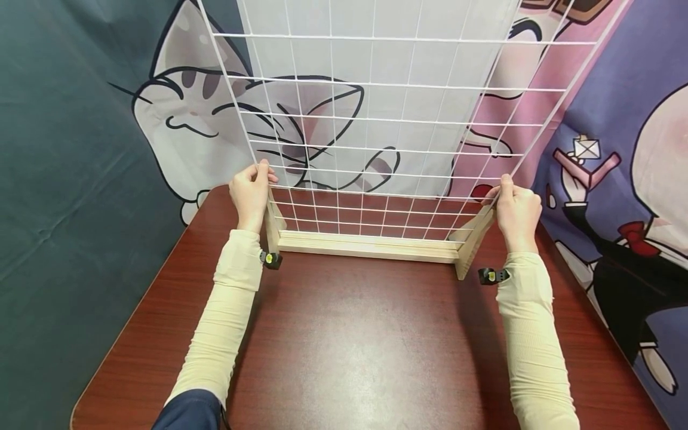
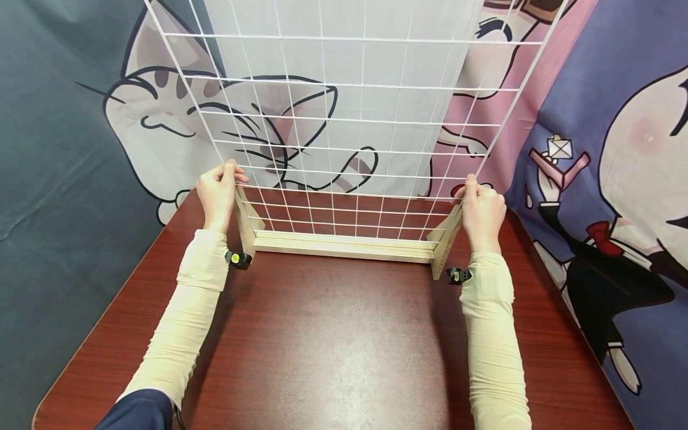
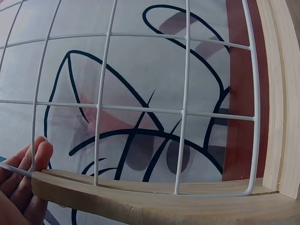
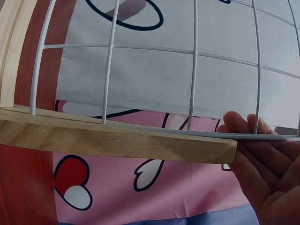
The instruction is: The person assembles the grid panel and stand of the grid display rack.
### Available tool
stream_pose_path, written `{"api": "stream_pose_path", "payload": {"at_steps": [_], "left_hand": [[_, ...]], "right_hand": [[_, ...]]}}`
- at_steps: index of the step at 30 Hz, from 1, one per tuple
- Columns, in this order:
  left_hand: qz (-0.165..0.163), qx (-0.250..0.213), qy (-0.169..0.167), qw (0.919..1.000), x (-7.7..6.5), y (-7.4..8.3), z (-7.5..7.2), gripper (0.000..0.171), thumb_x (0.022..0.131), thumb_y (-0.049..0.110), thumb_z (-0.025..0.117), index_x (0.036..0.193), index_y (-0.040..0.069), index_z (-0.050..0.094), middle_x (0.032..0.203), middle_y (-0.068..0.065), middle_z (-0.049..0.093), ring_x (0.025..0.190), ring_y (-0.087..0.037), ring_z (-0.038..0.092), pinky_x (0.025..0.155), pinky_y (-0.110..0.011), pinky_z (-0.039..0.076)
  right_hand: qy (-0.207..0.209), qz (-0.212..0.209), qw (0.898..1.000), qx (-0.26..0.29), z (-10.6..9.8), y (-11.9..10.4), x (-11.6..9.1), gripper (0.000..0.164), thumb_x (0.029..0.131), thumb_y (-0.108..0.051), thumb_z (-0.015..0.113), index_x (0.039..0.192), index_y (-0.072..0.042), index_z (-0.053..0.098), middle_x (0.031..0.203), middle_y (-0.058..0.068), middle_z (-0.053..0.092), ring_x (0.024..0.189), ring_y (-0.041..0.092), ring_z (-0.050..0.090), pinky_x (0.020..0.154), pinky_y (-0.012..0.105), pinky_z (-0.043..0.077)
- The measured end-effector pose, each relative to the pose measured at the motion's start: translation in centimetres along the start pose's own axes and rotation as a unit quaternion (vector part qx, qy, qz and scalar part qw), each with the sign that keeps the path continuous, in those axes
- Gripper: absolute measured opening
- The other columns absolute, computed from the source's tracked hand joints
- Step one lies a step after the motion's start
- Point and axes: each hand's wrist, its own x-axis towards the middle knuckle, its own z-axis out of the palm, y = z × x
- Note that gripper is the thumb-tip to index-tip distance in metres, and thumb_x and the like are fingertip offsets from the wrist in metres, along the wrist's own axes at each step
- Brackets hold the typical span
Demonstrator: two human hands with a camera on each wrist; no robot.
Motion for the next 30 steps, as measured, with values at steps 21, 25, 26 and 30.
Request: {"api": "stream_pose_path", "payload": {"at_steps": [21, 25, 26, 30], "left_hand": [[0.008, -0.022, -0.005, 0.9997, 0.05, -0.48, 0.15, 0.034, 0.092, 0.034, 0.055, 0.074, 0.014, 0.075, 0.071, -0.007, 0.074, 0.057, 0.007, 0.06, 0.066, -0.014, 0.038], [0.009, -0.031, -0.005, 0.9994, 0.04, -0.56, 0.17, 0.032, 0.092, 0.031, 0.056, 0.074, 0.013, 0.075, 0.069, -0.006, 0.074, 0.055, 0.009, 0.06, 0.065, -0.014, 0.039], [0.01, -0.033, -0.005, 0.9994, 0.02, -0.57, 0.17, 0.032, 0.092, 0.031, 0.056, 0.075, 0.012, 0.075, 0.069, -0.006, 0.074, 0.054, 0.009, 0.059, 0.064, -0.013, 0.039], [0.012, -0.035, -0.002, 0.9993, -0.05, -0.53, 0.11, 0.031, 0.092, 0.028, 0.056, 0.075, 0.011, 0.075, 0.069, -0.006, 0.074, 0.054, 0.009, 0.059, 0.064, -0.013, 0.039]], "right_hand": [[0.003, -0.011, 1.0, -0.026, 0.24, 0.12, -0.12, 0.061, 0.101, -0.039, 0.028, 0.081, -0.005, 0.074, 0.088, 0.022, 0.071, 0.094, 0.042, 0.064, 0.084, 0.049, 0.041], [0.005, -0.015, 0.999, -0.029, 0.26, 0.11, -0.2, 0.06, 0.101, -0.039, 0.028, 0.082, -0.005, 0.073, 0.089, 0.023, 0.071, 0.094, 0.044, 0.063, 0.084, 0.049, 0.041], [0.006, -0.017, 0.999, -0.03, 0.27, 0.12, -0.21, 0.059, 0.101, -0.038, 0.028, 0.082, -0.005, 0.073, 0.089, 0.023, 0.071, 0.094, 0.044, 0.063, 0.083, 0.049, 0.041], [0.01, -0.025, 0.999, -0.033, 0.27, 0.12, -0.3, 0.057, 0.1, -0.036, 0.028, 0.081, -0.005, 0.073, 0.087, 0.022, 0.071, 0.092, 0.044, 0.063, 0.082, 0.05, 0.04]]}}
